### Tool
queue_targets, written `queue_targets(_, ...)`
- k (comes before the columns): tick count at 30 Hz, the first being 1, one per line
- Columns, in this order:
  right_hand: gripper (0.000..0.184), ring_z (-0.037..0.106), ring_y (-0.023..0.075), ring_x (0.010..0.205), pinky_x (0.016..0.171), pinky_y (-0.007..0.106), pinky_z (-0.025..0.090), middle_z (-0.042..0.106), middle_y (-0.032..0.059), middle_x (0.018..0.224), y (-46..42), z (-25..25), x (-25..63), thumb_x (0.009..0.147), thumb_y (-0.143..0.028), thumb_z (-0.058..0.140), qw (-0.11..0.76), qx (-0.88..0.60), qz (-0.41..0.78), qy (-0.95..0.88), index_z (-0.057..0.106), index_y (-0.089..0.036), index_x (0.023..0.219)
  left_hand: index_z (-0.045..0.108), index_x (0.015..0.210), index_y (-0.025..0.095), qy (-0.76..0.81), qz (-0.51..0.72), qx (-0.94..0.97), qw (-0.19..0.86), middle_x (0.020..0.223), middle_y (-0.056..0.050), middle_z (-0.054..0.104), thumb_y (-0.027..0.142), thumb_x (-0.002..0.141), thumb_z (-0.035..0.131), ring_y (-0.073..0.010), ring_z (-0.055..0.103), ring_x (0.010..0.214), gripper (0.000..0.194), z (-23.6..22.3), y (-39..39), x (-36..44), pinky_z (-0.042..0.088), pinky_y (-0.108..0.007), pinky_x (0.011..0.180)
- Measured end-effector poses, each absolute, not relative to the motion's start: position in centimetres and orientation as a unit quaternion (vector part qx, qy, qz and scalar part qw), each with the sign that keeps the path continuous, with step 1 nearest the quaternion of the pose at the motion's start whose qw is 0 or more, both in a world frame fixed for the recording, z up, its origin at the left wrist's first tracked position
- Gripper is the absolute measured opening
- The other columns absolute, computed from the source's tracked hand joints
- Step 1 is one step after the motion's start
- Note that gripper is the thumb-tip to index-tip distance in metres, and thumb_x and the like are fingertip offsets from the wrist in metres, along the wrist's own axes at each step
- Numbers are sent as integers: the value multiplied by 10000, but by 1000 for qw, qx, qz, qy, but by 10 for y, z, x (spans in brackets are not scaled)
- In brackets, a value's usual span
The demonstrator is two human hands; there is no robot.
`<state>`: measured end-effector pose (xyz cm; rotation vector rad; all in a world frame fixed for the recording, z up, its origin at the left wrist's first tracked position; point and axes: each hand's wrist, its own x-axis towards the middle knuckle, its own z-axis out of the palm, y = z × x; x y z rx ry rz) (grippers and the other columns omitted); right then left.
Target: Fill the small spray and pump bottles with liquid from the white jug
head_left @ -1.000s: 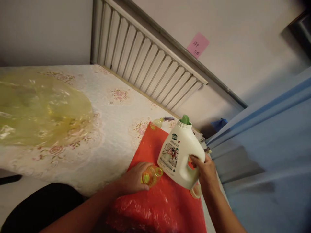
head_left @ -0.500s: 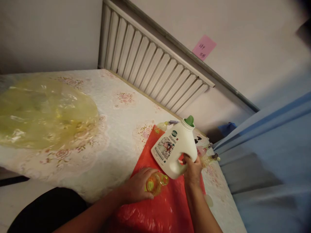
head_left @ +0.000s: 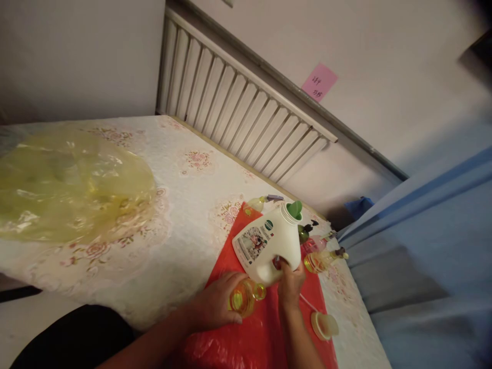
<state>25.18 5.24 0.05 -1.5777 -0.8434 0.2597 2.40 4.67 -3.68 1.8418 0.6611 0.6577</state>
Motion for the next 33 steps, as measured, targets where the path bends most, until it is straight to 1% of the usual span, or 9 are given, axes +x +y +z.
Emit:
queue_targets(4,350,580,178,644,609,283,461,691,18,725,45,5,252,617,-371,746,593,-694,123,-389,663,-135,862,417,1357,360,275,275,764,515,1416,-65,490,262,552,791,-374,428,1307,893,-37,46,24,333,-478,1145)
queue_targets(6,436,621,208,735,666,306,488,720,62,847,38,11,251,636,-402,746,575,-692,135,-415,670,-127,966,399,1366,374,274,279,765,511,1419,-58,488,267,564,786,-374,432,1305,897,-39,45,23,337,-474,1141)
queue_targets(9,568,643,240,899,793,344,506,700,116,1060,17,16,251,711,-434,700,559,-703,115,-423,599,-139,1185,353,1387,372,278,288,769,498,1434,-54,469,265,608,757,-363,421,1319,884,-42,42,22,333,-488,1138)
queue_targets(11,604,645,243,950,845,355,506,684,126,1115,-1,14,254,754,-439,659,570,-718,98,-388,537,-147,1268,341,1386,379,288,286,768,495,1438,-57,461,262,619,757,-359,415,1325,881,-42,40,23,334,-494,1133)
queue_targets(13,575,665,247,922,832,359,521,712,104,1030,-22,7,256,759,-437,637,576,-720,114,-371,545,-157,1254,351,1379,375,302,280,766,494,1430,-65,464,262,618,768,-361,420,1321,875,-39,38,24,340,-496,1123)
queue_targets(15,530,682,256,838,756,362,546,733,75,931,-42,-1,258,721,-435,657,557,-721,151,-384,607,-176,1181,358,1375,364,308,274,767,492,1423,-69,470,261,624,771,-359,427,1314,864,-36,37,25,345,-502,1114)
queue_targets(18,447,694,264,795,702,351,562,749,76,905,-70,-9,255,684,-423,677,528,-716,209,-406,682,-190,1066,362,1366,349,310,269,770,488,1409,-72,489,257,619,776,-352,447,1297,859,-33,36,27,353,-509,1103)
queue_targets(25,314,697,269,746,711,349,559,756,57,806,-117,-13,248,682,-376,678,476,-699,272,-459,747,-210,939,363,1363,242,364,270,772,446,1384,-123,517,264,631,744,-334,489,1272,826,-30,27,34,367,-492,1094)
queue_targets(33,258,678,261,729,733,348,544,740,25,762,-155,-18,248,676,-323,658,452,-682,301,-490,772,-246,894,396,1325,212,411,278,776,389,1339,-120,551,216,647,692,-304,518,1245,739,-15,12,42,402,-463,1066)
